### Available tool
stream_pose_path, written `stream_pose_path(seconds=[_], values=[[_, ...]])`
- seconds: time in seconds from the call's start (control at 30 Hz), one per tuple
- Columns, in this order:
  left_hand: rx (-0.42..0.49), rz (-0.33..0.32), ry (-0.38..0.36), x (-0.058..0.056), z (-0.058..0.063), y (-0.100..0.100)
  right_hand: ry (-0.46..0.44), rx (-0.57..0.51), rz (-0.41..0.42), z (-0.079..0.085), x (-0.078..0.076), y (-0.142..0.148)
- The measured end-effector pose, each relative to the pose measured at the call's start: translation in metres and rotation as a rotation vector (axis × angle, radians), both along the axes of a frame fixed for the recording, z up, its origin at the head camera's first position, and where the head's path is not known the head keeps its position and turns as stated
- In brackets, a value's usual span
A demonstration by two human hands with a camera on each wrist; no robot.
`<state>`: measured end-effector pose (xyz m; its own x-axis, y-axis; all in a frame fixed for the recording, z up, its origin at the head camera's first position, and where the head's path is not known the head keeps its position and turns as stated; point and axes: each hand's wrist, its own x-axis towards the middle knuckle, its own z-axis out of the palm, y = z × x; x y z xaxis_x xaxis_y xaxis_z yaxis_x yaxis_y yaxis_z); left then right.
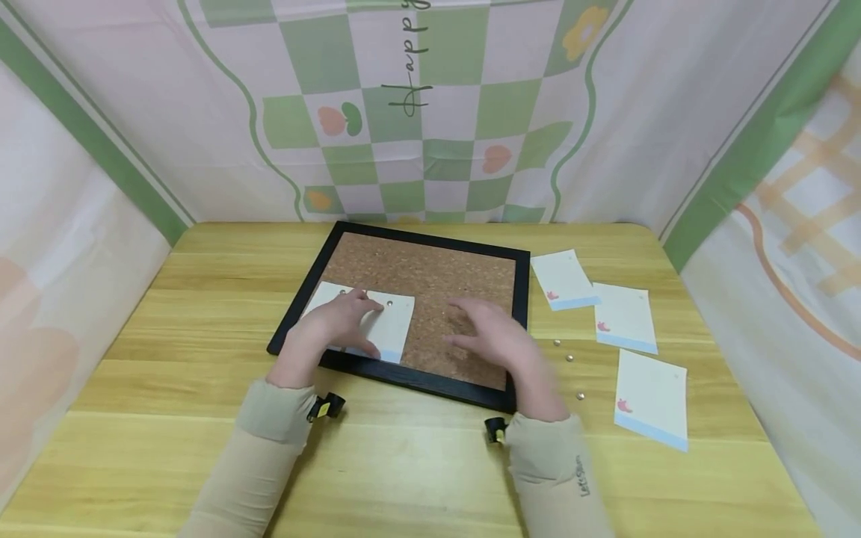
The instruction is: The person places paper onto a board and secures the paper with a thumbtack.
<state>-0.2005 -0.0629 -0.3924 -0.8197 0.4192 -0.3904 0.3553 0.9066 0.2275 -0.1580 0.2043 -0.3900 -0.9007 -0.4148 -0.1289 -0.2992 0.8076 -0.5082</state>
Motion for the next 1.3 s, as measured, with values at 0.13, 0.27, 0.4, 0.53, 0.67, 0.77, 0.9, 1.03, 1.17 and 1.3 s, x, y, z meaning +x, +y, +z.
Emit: stream_pose_path(seconds=[0.13,0.27,0.4,0.53,0.67,0.77,0.9,1.03,1.17,1.3], values=[[-0.006,0.007,-0.019,0.002,0.0,0.001,-0.024,-0.011,-0.052,0.008,0.007,0.032],[-0.021,0.037,-0.041,0.006,0.0,0.004,-0.038,-0.003,-0.109,0.016,0.015,0.066],[-0.049,0.034,-0.042,0.008,0.001,0.005,-0.026,0.024,-0.173,0.016,0.022,0.107],[-0.052,0.035,-0.047,0.009,0.002,0.004,-0.014,0.046,-0.261,0.009,0.029,0.149],[-0.044,0.041,-0.049,0.008,0.001,0.004,-0.043,0.052,-0.341,0.0,0.038,0.185],[-0.039,0.046,-0.046,0.008,0.001,0.004,-0.078,0.066,-0.384,-0.005,0.047,0.208],[-0.039,0.044,-0.04,0.007,0.0,0.004,-0.113,0.085,-0.444,-0.009,0.058,0.234],[-0.039,0.036,-0.035,0.007,-0.001,0.003,-0.125,0.116,-0.483,-0.015,0.065,0.25],[-0.037,0.036,-0.027,0.007,-0.001,0.003,-0.152,0.202,-0.453,-0.02,0.066,0.259],[-0.032,0.035,-0.03,0.007,-0.001,0.004,-0.177,0.272,-0.405,-0.025,0.065,0.264]])
